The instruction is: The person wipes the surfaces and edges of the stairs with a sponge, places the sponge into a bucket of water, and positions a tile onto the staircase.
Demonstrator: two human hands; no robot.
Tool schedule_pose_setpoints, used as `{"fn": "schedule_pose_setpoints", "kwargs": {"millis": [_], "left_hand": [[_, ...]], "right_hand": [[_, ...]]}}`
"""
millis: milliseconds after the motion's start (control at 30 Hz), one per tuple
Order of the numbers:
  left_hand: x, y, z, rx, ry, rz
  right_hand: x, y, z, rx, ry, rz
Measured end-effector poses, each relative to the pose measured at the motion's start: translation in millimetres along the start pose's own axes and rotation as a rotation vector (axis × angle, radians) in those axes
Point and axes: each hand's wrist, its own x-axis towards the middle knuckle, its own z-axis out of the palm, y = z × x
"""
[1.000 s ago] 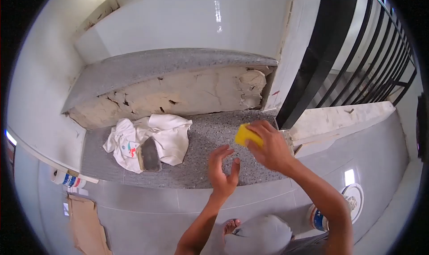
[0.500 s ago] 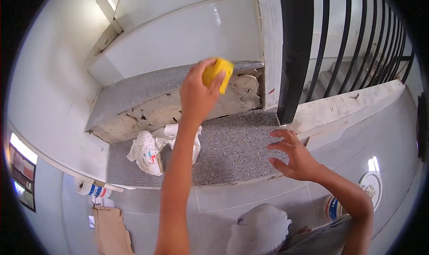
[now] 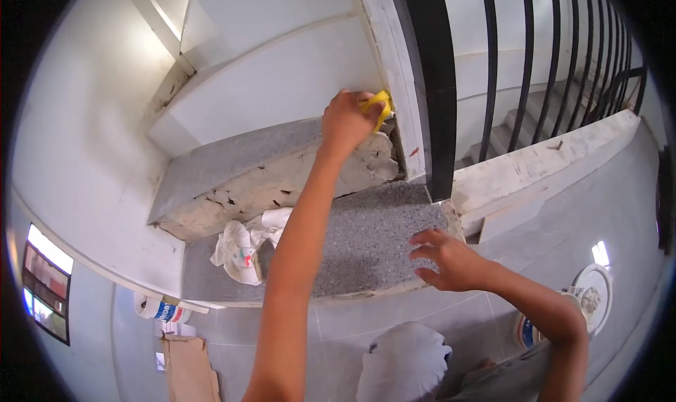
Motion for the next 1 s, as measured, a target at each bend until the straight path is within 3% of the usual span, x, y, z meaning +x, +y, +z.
{"fn": "schedule_pose_setpoints", "kwargs": {"millis": [167,300,400,467,533,600,700,767,800,867,933,1000], "left_hand": [[14,-29,-18,0.238,-0.225,-0.278],[8,-94,-71,0.596,-0.178,-0.453],[5,-113,-102,0.433,-0.122,-0.424],[5,-106,-106,-0.276,-0.083,-0.231],[9,-69,-96,-0.376,-0.178,-0.217],[18,-57,-67,-0.342,-0.185,-0.044],[21,-30,-39,-0.228,-0.212,0.054],[18,-19,-39,-0.185,-0.366,-0.186],[19,-25,-39,-0.182,-0.361,-0.187],[21,-47,-35,-0.032,-0.353,-0.278],[23,-88,-47,0.351,-0.291,-0.230],[22,-149,-78,0.598,-0.276,-0.436]], "right_hand": [[-11,11,8,-0.037,-0.053,-0.019],[-23,18,-2,-0.012,-0.093,-0.018],[-25,22,-8,0.011,-0.103,0.034],[-21,26,-3,0.019,-0.101,0.016],[-15,25,1,0.022,-0.112,-0.008],[-10,20,7,0.040,-0.171,0.021],[-10,20,13,0.017,-0.233,0.014],[-11,24,11,0.000,-0.249,-0.007],[-12,26,10,-0.016,-0.266,-0.029],[-17,33,10,-0.004,-0.263,-0.013],[-22,36,9,0.012,-0.265,0.007],[-28,37,3,0.011,-0.267,0.069]]}}
